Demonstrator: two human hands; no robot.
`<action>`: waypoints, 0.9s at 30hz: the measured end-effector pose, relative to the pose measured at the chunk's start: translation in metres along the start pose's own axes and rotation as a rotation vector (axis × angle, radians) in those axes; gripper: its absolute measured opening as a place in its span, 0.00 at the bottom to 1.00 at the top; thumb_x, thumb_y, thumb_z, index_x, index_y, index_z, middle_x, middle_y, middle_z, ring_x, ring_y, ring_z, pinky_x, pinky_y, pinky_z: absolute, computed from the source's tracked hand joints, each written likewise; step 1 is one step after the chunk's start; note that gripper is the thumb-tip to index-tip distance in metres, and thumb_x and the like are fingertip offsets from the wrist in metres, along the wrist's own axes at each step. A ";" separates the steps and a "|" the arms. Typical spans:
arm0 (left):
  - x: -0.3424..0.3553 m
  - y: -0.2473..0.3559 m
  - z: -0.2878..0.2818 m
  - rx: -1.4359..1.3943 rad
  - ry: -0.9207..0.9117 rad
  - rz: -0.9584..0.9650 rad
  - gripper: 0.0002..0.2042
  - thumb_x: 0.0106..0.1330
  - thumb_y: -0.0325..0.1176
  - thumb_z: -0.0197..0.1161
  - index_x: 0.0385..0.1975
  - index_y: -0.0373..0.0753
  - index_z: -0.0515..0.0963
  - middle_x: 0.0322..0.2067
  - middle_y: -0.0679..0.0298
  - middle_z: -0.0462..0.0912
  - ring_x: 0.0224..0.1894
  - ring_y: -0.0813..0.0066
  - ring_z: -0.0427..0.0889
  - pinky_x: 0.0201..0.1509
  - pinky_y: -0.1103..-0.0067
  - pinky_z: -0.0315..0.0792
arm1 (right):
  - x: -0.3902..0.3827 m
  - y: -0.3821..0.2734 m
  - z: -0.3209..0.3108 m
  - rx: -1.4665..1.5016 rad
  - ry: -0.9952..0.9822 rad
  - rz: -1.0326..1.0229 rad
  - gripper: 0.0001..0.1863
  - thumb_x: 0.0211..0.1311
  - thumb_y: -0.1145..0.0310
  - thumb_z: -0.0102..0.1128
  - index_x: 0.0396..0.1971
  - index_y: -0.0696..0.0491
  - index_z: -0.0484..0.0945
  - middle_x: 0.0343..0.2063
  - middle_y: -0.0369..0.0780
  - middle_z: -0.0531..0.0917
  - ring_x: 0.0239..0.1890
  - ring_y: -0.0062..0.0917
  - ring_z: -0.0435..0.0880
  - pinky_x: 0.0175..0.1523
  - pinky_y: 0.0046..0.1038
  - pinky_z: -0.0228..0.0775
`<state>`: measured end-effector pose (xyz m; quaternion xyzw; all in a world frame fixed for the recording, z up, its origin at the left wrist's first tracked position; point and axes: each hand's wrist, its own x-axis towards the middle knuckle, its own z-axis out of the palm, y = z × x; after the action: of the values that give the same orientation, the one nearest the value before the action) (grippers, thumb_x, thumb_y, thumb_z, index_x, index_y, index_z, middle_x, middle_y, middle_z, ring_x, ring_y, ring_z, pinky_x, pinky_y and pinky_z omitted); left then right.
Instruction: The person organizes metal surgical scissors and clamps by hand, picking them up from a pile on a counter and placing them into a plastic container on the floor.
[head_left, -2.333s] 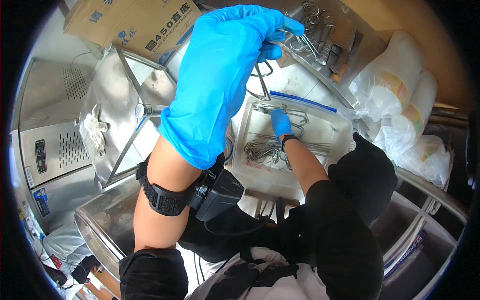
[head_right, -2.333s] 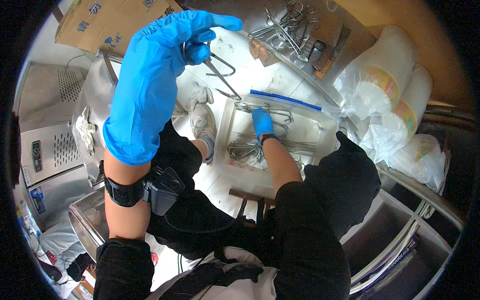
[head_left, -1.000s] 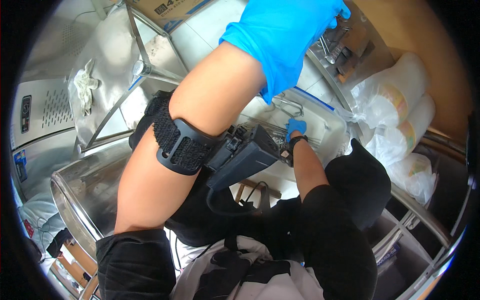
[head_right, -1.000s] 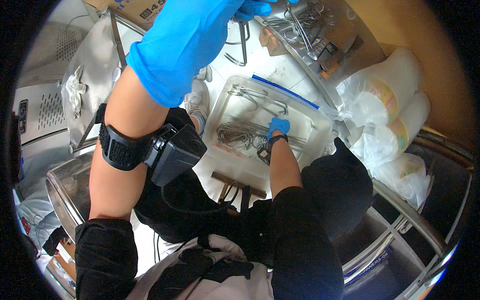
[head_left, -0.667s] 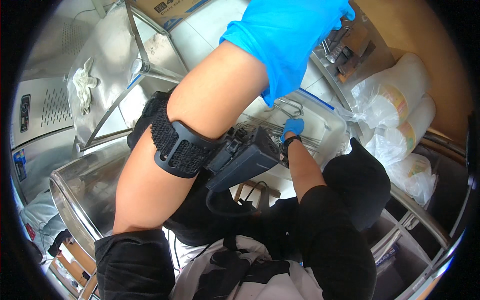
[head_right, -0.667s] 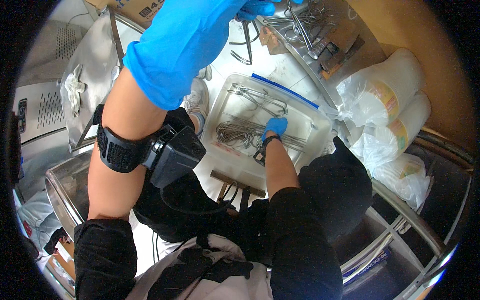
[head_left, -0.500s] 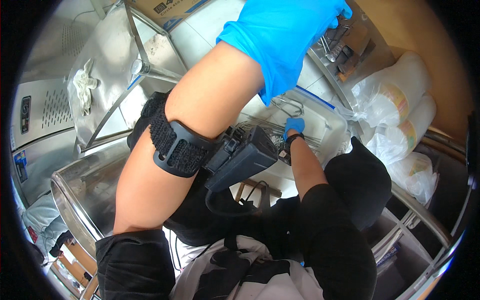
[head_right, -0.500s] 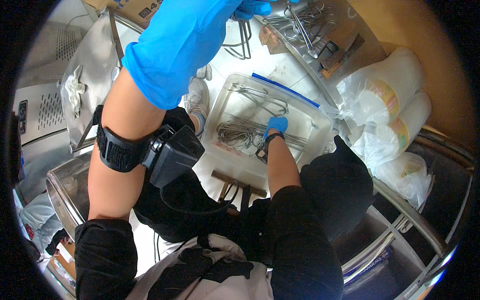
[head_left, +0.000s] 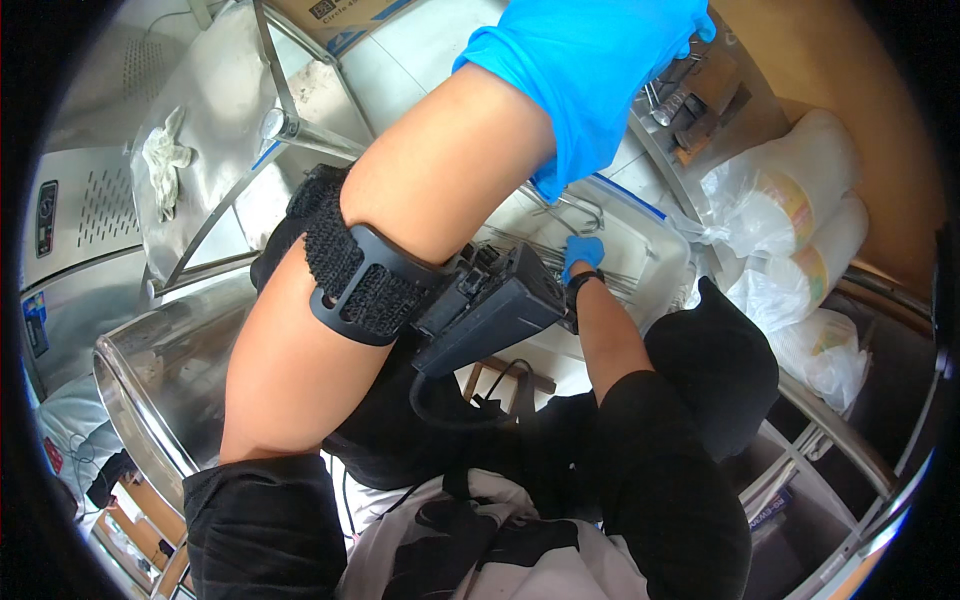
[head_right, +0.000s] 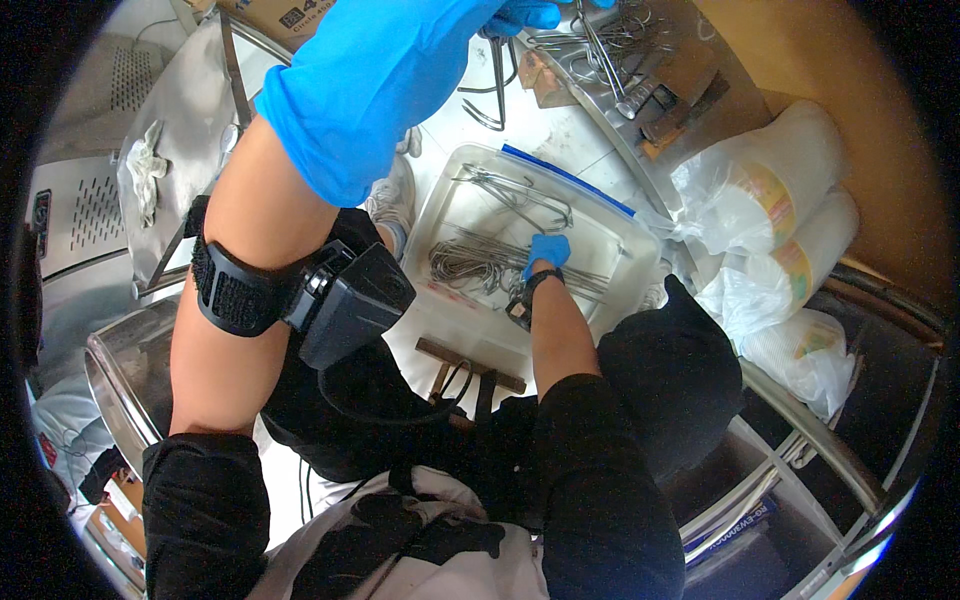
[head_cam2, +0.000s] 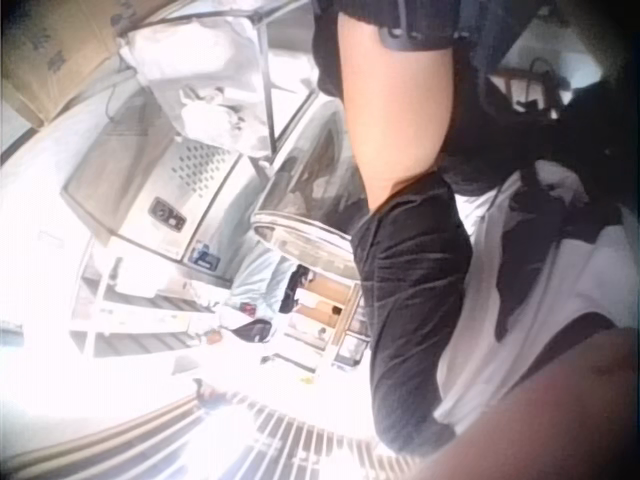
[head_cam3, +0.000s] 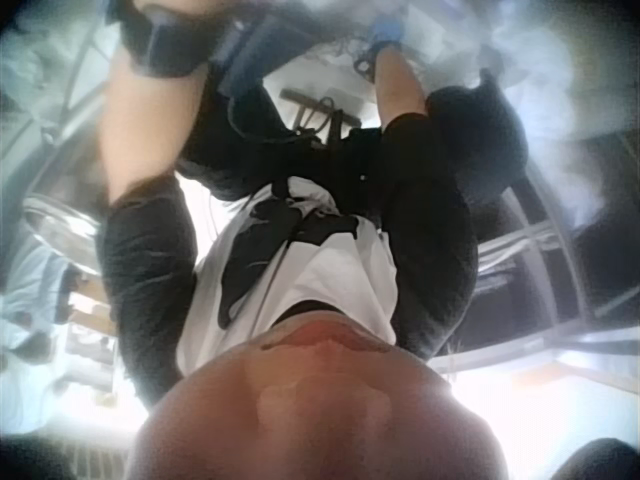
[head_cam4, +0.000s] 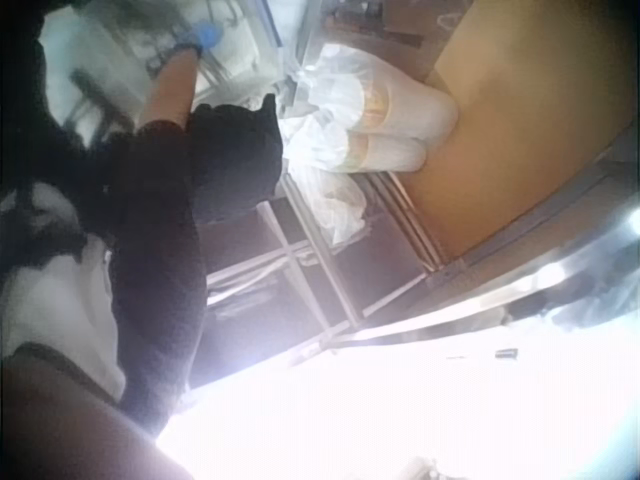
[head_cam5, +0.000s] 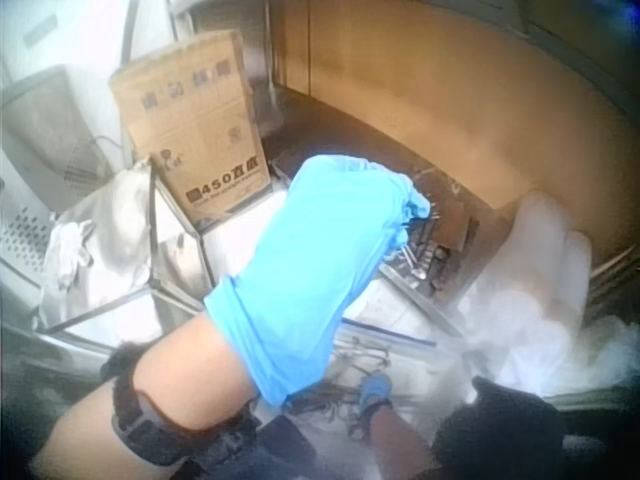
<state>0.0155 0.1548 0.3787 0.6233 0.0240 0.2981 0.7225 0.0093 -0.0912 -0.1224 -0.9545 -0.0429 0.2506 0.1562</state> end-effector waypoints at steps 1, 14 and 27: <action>0.000 -0.003 0.002 -0.003 -0.008 0.001 0.08 0.60 0.27 0.53 0.29 0.30 0.78 0.26 0.62 0.79 0.27 0.81 0.73 0.33 0.86 0.69 | 0.000 0.000 -0.003 -0.019 0.007 -0.013 0.14 0.43 0.67 0.59 0.22 0.65 0.76 0.20 0.48 0.79 0.23 0.39 0.79 0.28 0.38 0.66; -0.008 -0.001 -0.001 -0.007 0.008 0.019 0.08 0.60 0.28 0.53 0.28 0.30 0.78 0.26 0.61 0.79 0.28 0.80 0.74 0.33 0.86 0.69 | -0.009 -0.040 -0.041 0.822 0.185 0.268 0.05 0.48 0.72 0.57 0.22 0.55 0.71 0.12 0.40 0.74 0.16 0.25 0.75 0.20 0.27 0.67; -0.015 -0.010 0.003 -0.126 -0.052 0.317 0.08 0.60 0.28 0.53 0.28 0.30 0.77 0.27 0.61 0.80 0.29 0.80 0.74 0.33 0.86 0.70 | -0.031 -0.047 -0.080 -0.831 -0.378 -0.371 0.12 0.52 0.60 0.55 0.36 0.44 0.79 0.37 0.37 0.80 0.41 0.31 0.79 0.37 0.30 0.72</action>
<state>0.0084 0.1451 0.3646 0.5805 -0.1121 0.3928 0.7044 0.0214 -0.0739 -0.0266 -0.8500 -0.3360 0.3493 -0.2065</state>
